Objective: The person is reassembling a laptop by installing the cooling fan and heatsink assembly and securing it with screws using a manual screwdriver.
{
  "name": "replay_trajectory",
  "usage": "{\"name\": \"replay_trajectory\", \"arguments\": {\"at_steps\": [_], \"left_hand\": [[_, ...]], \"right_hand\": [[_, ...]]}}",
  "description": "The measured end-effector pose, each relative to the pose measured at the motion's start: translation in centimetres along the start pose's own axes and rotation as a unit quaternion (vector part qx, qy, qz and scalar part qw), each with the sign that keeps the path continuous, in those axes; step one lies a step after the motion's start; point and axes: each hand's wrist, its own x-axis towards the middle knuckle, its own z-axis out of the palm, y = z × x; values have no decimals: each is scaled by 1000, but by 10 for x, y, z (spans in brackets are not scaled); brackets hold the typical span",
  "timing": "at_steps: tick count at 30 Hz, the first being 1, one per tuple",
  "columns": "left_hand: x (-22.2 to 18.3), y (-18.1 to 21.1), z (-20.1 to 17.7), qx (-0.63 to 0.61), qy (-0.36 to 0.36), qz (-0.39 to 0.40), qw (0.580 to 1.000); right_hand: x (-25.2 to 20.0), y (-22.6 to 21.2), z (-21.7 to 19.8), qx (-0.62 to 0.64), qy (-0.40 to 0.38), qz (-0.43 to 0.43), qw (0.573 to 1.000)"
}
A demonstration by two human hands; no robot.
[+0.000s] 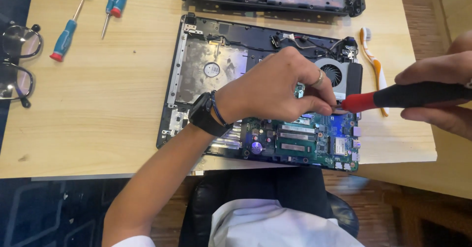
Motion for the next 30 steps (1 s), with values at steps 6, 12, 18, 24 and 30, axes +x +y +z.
{"name": "replay_trajectory", "arguments": {"at_steps": [6, 12, 18, 24, 30], "left_hand": [[-2, -3, -3, 48, 6, -24, 999], [-1, -4, -3, 39, 4, -49, 998], [-2, -3, -4, 39, 1, -63, 997], [-2, 0, -6, 21, -11, -29, 999], [0, -2, -7, 13, -36, -15, 999]], "right_hand": [[6, -7, -2, 58, 25, -12, 998], [9, -13, -6, 3, 39, -73, 997], [8, -23, -11, 2, 40, -70, 997], [3, -61, -30, -3, 47, -48, 998], [8, -91, -56, 37, 65, -141, 987]]}}
